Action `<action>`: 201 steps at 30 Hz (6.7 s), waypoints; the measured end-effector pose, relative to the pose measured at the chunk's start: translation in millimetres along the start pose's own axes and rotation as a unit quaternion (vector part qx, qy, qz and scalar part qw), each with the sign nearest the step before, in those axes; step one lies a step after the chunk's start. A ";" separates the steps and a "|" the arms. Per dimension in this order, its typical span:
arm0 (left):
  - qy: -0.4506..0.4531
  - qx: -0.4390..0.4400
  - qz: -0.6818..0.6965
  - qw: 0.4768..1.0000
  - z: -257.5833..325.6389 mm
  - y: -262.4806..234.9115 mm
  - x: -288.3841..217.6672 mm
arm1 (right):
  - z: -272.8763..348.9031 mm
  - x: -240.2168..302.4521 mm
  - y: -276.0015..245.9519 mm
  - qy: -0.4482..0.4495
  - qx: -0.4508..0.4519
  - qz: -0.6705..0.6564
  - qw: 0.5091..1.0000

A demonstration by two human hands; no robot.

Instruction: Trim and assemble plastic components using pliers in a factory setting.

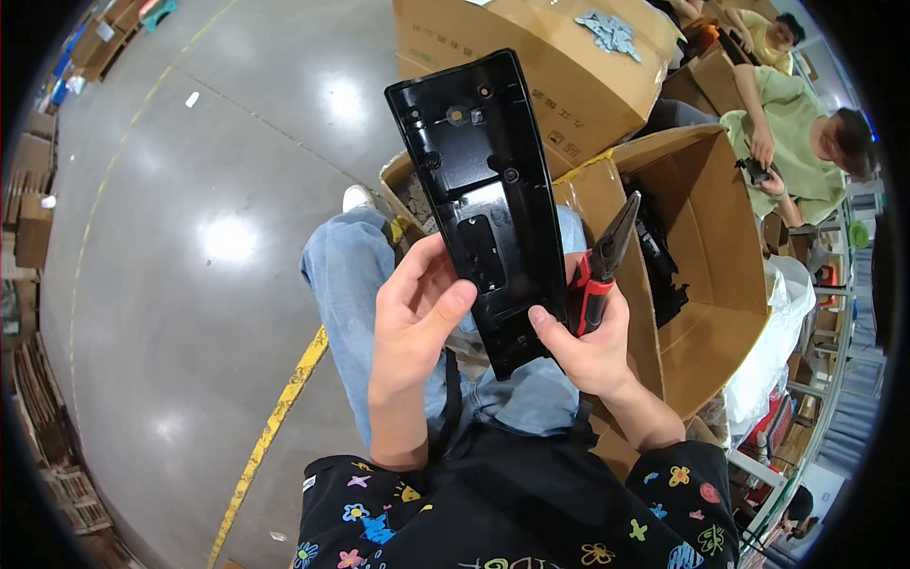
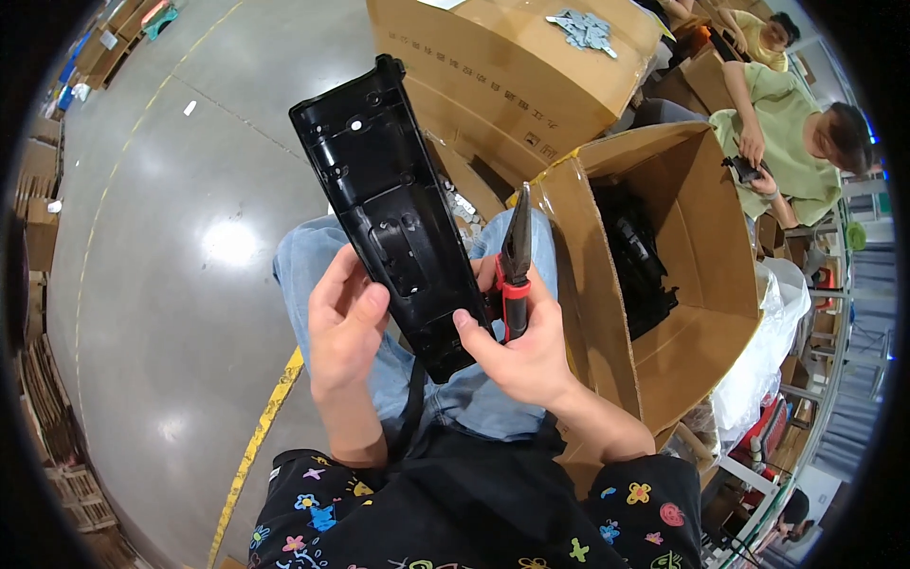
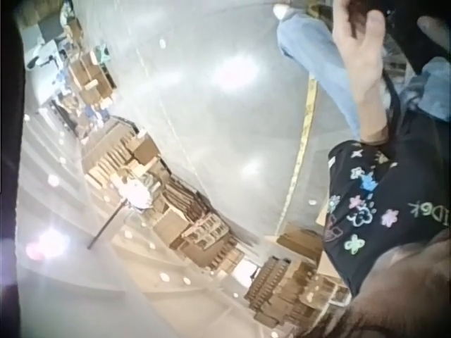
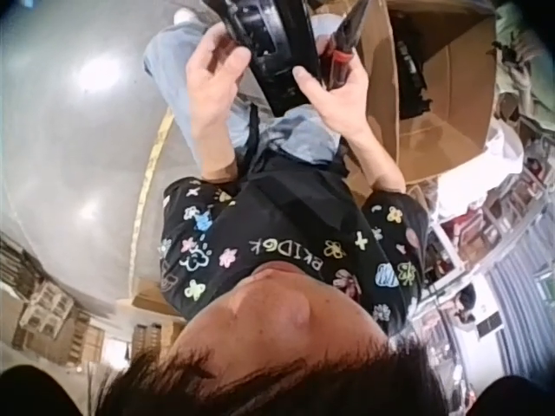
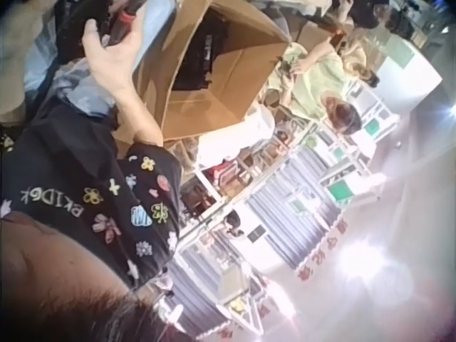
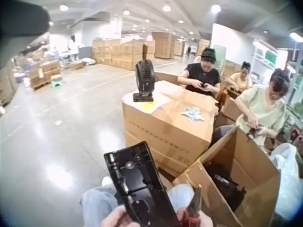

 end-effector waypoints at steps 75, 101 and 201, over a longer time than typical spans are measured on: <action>-0.405 -0.336 -0.550 0.648 227.1 -260.6 157.2 | 10.0 -359.5 -298.7 0.320 -0.133 0.320 0.882; 0.009 0.119 -0.249 0.961 -82.1 -32.0 -10.8 | -61.6 -4.9 -123.2 -0.157 -0.059 0.251 0.953; 0.201 0.169 -0.056 0.963 -41.3 21.2 23.4 | 29.6 -5.8 -14.5 0.020 0.072 -0.299 0.951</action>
Point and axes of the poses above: each hand's wrist, its own z-axis away from the middle knuckle, its own y-axis out of the palm, x = y × z, the point moved 4 cm from there along -z, towards the middle knuckle, and after that the axes turned 3 degrees about -x, right-handed, at the moved point
